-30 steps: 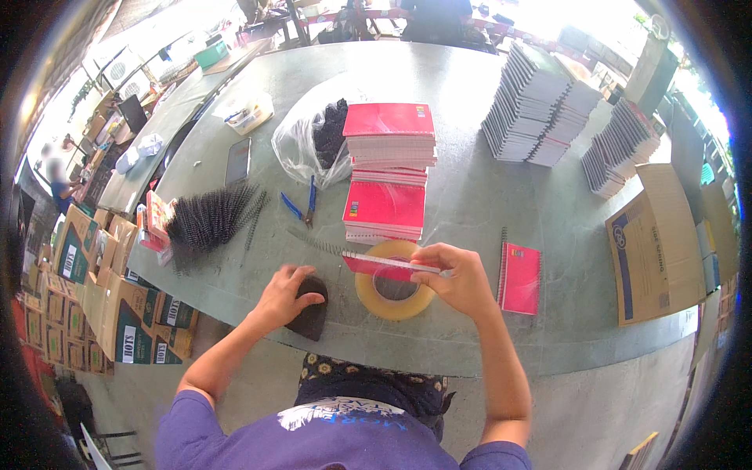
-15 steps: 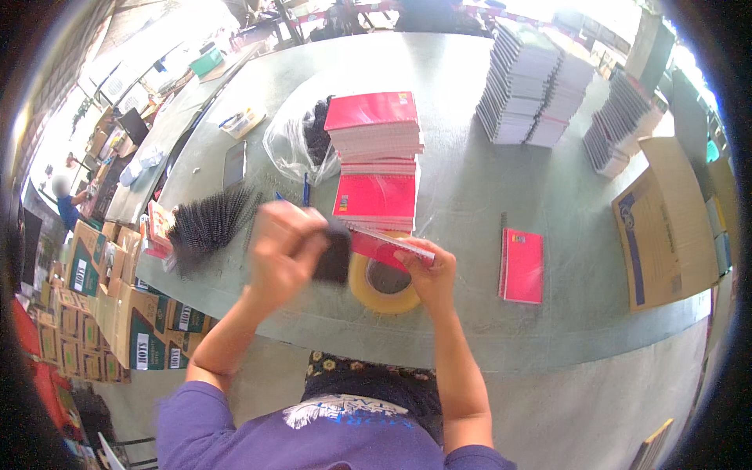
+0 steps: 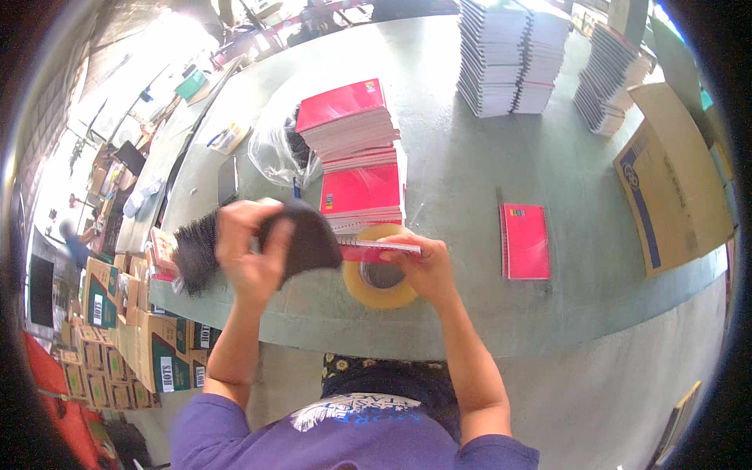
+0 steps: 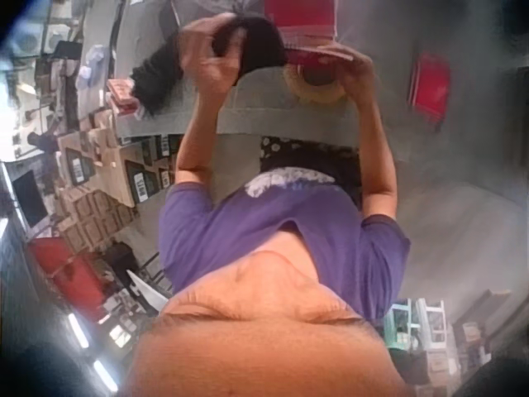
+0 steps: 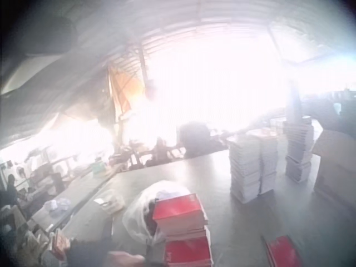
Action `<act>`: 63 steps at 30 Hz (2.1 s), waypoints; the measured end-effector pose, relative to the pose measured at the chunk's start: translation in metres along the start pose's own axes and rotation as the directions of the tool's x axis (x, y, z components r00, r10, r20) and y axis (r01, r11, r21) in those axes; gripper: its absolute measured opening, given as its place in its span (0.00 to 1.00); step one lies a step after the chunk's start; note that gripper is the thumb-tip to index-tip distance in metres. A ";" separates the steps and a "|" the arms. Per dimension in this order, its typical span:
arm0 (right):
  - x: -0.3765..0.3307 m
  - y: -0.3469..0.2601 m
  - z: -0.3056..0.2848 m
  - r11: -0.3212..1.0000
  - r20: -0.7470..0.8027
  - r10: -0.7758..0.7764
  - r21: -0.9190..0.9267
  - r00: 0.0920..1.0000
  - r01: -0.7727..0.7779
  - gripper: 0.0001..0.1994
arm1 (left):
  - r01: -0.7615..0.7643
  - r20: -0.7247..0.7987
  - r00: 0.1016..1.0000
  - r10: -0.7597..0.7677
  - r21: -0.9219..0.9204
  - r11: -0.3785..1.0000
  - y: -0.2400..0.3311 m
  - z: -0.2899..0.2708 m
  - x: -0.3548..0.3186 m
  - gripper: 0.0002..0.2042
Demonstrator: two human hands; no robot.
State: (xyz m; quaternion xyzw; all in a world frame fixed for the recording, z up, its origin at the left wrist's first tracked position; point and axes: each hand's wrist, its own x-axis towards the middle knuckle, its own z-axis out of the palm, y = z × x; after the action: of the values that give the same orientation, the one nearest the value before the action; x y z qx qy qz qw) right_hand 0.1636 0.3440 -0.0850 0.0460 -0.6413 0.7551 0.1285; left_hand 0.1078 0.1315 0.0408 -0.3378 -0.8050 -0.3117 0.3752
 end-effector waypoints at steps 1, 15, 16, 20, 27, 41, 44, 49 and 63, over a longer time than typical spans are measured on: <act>0.000 -0.001 0.001 1.000 0.000 0.002 -0.017 1.000 -0.002 0.07 | 0.196 -0.106 0.971 -0.215 -0.171 0.966 0.005 0.005 -0.001 0.14; -0.008 -0.013 -0.006 0.997 0.083 0.065 -0.044 0.994 -0.061 0.11 | 0.230 -0.068 0.966 -0.250 -0.218 0.948 0.016 0.025 0.005 0.15; -0.009 -0.016 -0.007 0.993 0.103 0.091 -0.083 0.990 -0.082 0.11 | 0.192 0.116 0.979 -0.170 -0.219 0.957 0.019 0.030 -0.003 0.15; -0.011 -0.014 -0.012 0.991 0.094 0.058 -0.126 0.994 -0.046 0.14 | 0.094 0.282 0.959 -0.031 -0.212 0.973 0.034 0.036 0.000 0.11; -0.004 -0.024 -0.011 0.986 0.157 0.074 -0.160 0.985 -0.049 0.13 | 0.202 0.518 0.855 -0.008 -0.319 0.926 0.040 0.035 -0.025 0.14; -0.015 -0.039 0.001 0.983 0.028 0.024 0.183 0.999 -0.028 0.10 | -0.271 0.404 0.885 0.232 0.041 0.962 0.033 0.028 -0.015 0.11; -0.025 -0.022 -0.005 0.998 -0.010 -0.041 -0.058 0.999 0.041 0.10 | -0.208 0.524 0.819 0.234 -0.110 0.972 0.023 0.043 -0.017 0.13; -0.028 -0.033 -0.008 1.000 -0.142 -0.001 -0.010 0.990 0.000 0.09 | -0.141 0.590 0.775 0.227 -0.189 0.972 0.037 0.054 -0.003 0.14; -0.040 -0.019 -0.022 0.909 -0.172 -0.034 -0.416 0.985 -0.041 0.11 | 0.029 0.621 0.738 0.264 -0.419 0.907 0.056 0.080 -0.004 0.11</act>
State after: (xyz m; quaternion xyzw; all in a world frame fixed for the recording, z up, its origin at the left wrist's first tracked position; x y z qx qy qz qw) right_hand 0.2093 0.3628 -0.0800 -0.0501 -0.7742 0.6017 0.1899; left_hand 0.1218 0.2229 0.0101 -0.5473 -0.7798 -0.3040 0.0051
